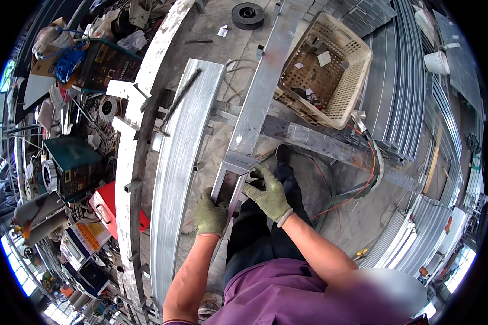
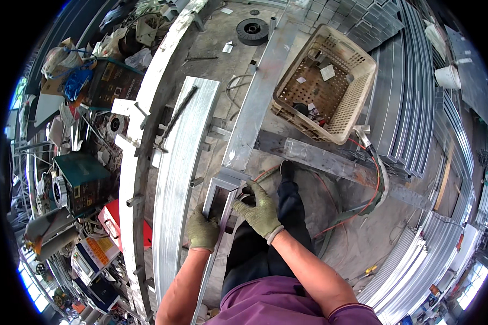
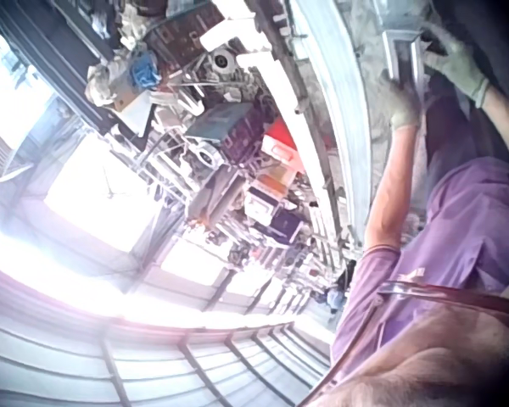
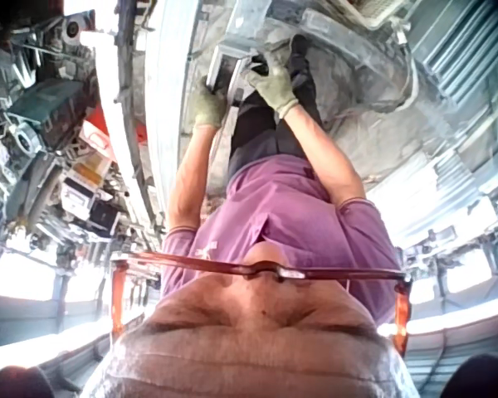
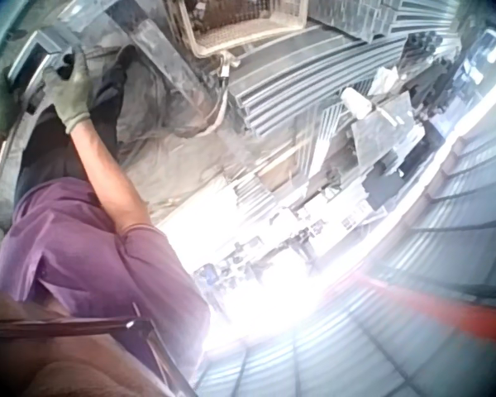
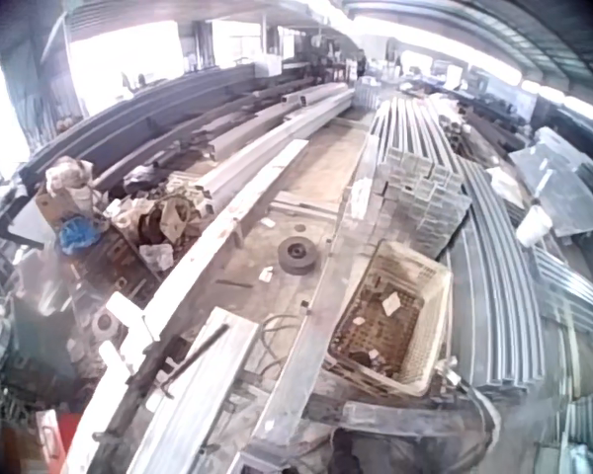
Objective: The person welds aluminum profiles together using a handheld welding torch, then moves the assembled frame to a workbench and attaches a small metal bracket. The person welds the bracket to the frame and then places the finished assembly aside.
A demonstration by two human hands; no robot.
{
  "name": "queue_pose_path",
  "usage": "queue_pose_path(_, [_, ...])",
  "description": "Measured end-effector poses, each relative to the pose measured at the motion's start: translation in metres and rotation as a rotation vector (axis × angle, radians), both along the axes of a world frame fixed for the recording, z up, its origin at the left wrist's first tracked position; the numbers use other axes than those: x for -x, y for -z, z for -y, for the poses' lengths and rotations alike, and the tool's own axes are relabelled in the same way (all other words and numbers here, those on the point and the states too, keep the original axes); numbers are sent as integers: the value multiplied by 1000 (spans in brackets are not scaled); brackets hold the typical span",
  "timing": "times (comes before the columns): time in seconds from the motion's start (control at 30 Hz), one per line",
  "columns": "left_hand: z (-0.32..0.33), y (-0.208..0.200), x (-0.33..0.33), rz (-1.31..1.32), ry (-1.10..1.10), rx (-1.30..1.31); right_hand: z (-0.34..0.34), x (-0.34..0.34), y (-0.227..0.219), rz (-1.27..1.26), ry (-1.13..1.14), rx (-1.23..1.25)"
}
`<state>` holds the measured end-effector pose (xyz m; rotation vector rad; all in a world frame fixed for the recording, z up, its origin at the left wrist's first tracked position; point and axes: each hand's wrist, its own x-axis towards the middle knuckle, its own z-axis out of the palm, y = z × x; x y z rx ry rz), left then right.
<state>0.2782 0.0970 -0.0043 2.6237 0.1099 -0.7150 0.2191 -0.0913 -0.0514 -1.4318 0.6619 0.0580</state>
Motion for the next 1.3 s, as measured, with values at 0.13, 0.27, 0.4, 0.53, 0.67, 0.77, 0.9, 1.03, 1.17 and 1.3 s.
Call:
queue_pose_path(0.13, [4, -6, -2, -8, 4, -42, 8, -1, -9, -52, -30, -71])
queue_pose_path(0.27, [4, -6, -3, -24, 9, -33, 2, 1, 2, 4, -46, -122])
queue_pose_path(0.4, [-5, 14, -2, -37, 23, 19, 4, -4, -8, -21, -125, -120])
queue_pose_path(0.53, [-4, 1, 4, 209, -5, 145, 8, -1, -28, -139, -205, 12])
queue_pose_path(0.67, [-5, -37, 39, 548, 116, 340, 26, 4, -28, -102, -148, 163])
queue_pose_path(0.77, [-2, -49, 67, 395, 99, 394, 43, -13, -31, 33, -206, 320])
queue_pose_path(0.9, [3, -24, 83, 191, 52, 88, 49, -44, -39, 133, -325, 465])
queue_pose_path(1.03, [7, -5, 83, 168, 55, -3, 50, -53, -28, 60, -365, 382])
queue_pose_path(1.17, [11, 1, 83, 187, 31, -13, 48, -58, -34, 12, -384, 311])
queue_pose_path(1.3, [12, -1, 81, 242, 27, -46, 54, -61, -36, 30, -454, 358])
